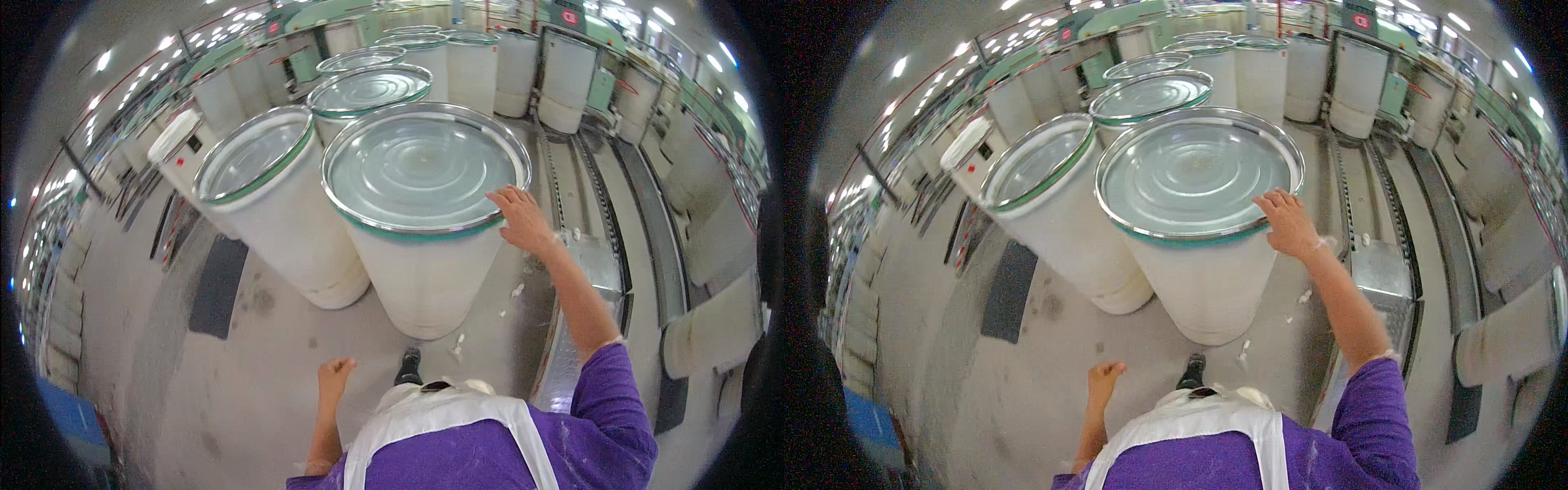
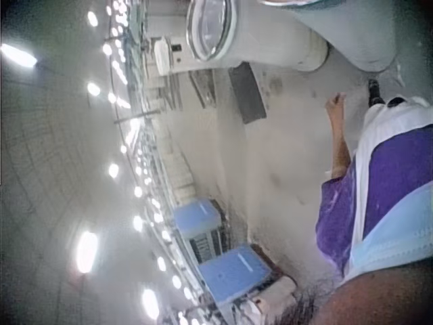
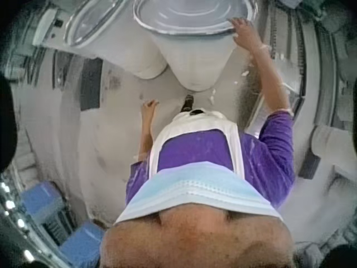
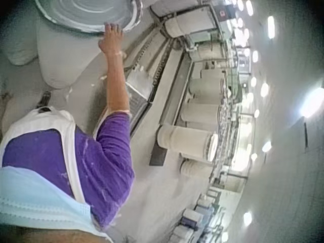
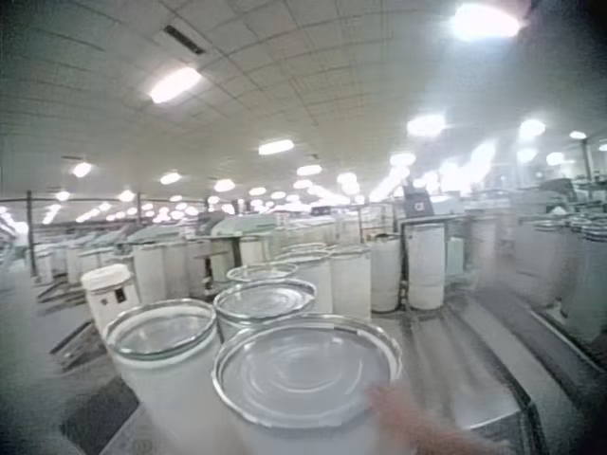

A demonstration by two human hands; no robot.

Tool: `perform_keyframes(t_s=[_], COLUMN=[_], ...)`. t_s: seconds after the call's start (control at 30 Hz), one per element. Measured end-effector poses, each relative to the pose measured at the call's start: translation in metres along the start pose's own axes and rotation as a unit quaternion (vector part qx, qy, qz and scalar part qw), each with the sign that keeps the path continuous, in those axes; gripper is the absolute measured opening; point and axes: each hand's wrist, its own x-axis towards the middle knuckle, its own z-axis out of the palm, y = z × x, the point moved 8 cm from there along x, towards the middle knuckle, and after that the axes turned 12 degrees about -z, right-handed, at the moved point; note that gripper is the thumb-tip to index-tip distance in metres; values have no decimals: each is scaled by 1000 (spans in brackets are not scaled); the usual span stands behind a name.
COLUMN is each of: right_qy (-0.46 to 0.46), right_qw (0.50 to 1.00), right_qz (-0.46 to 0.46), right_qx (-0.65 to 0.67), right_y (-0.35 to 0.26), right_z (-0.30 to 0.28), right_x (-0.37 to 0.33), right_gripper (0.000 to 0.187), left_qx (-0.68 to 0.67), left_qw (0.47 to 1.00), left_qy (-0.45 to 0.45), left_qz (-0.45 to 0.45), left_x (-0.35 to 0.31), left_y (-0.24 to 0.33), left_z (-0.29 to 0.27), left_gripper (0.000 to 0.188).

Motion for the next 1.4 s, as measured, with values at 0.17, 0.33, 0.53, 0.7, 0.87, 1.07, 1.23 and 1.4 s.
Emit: perform_keyframes(t_s=[0.17, 0.33, 0.53, 0.7, 0.87, 1.07, 1.23, 1.4], right_qy=[-88, -40, -4, 12, 18, 95, 125, 152], right_qw=[991, 992, 989, 989, 965, 905, 818, 689], right_qz=[56, 96, 118, 150, 256, 415, 560, 707], right_qx=[-78, -73, -88, -10, 53, 5, -33, -52], right_y=[33, 18, -55, -144, -212, -273, -329, -401], right_z=[20, 6, 4, 3, 7, 4, 0, -1], right_x=[41, 28, 15, 1, 0, 8, -27, -88], right_gripper=[39, 42, 37, 29, 27, 26, 26, 16], left_qx=[-103, -154, 67, 108, 220, 291, 258, 255], left_qw=[975, 953, 942, 932, 912, 829, 756, 694], left_qy=[115, 5, 160, 13, -59, -224, -364, -481], left_qz=[161, 260, 286, 347, 340, 422, 479, 470], left_x=[116, 205, 257, 296, 303, 246, 139, 30], left_y=[200, 343, 399, 438, 488, 530, 522, 454], left_z=[-80, -78, -73, -48, 25, 155, 232, 273], left_gripper=[42, 61, 71, 64, 58, 50, 42, 41])
